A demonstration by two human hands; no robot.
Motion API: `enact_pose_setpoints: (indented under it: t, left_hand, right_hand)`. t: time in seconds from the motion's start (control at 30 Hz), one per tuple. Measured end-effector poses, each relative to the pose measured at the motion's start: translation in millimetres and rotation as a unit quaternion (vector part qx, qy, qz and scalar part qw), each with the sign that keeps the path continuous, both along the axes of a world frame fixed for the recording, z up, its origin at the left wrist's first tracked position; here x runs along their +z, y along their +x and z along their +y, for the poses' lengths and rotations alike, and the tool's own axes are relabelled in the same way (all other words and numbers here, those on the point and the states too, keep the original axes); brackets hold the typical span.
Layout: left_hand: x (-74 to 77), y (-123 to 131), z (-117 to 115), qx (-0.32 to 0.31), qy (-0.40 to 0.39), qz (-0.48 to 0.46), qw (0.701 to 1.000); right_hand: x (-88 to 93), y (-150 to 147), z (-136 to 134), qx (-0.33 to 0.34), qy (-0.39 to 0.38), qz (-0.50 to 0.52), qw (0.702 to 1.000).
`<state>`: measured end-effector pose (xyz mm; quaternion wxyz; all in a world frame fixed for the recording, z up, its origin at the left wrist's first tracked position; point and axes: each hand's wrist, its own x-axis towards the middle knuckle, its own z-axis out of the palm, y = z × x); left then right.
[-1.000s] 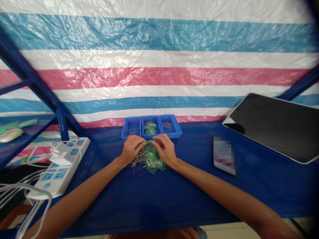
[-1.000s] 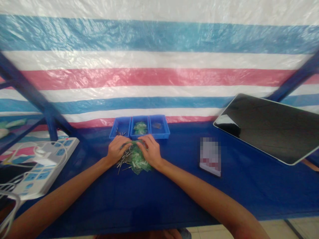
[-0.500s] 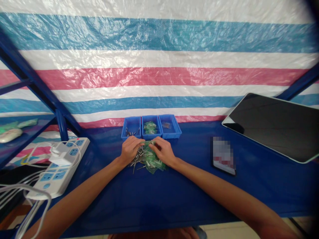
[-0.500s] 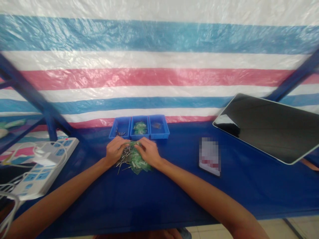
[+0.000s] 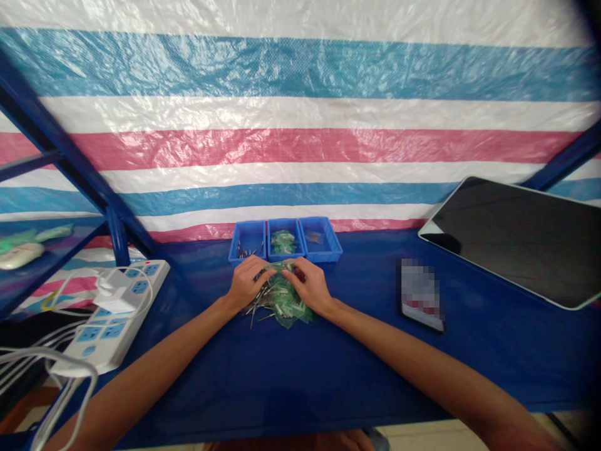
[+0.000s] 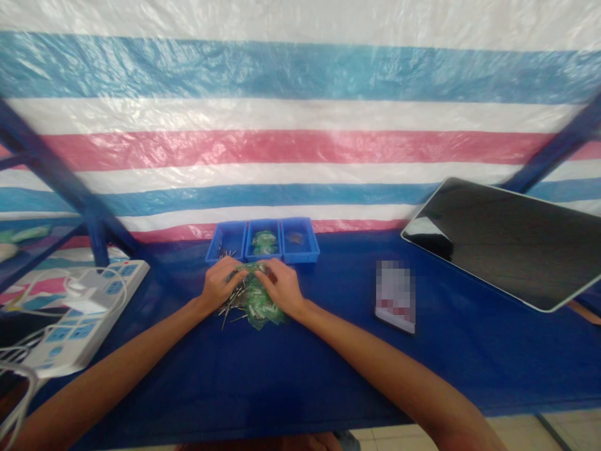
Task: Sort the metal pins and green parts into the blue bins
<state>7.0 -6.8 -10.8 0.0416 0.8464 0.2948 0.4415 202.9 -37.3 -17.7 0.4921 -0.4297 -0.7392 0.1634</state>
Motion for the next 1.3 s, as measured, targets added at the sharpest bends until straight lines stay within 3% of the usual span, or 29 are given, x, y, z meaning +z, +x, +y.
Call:
enact_pose_setpoints:
  t: [0.33,0.57,0.87,1.07,1.3]
  left_hand:
    - [0.4,0.4,-1.4,0.021,0.018,-0.002,1.0]
    - [-4.9,-0.2,0.4,0.069,-0.003,-0.026,0.997]
    - [-6.8,-1.6,-1.9,0.078,0.0,-0.053,0.996]
    - [-4.5,-3.1,-3.5,0.026,-0.019,-0.058,0.998]
    - [-0.6,-4.8,-3.3,-0.017,-0.029,-0.055,0.998]
  right_hand:
    - [-4.2,-0.6,2.1,0.007,-0.024,0.061,0.998]
    - [-13.0,-1.5,2.4,-0.011,-0.007,0.093,0.996]
    - [-1.1,-0.2,1.2,0.012,0.032,0.055,0.998]
    - [-1.3,2.5,-0.3,0.047,0.04,0.036,0.997]
    - [-4.1,1.9,1.3,0.035,0.045,0.045,0.997]
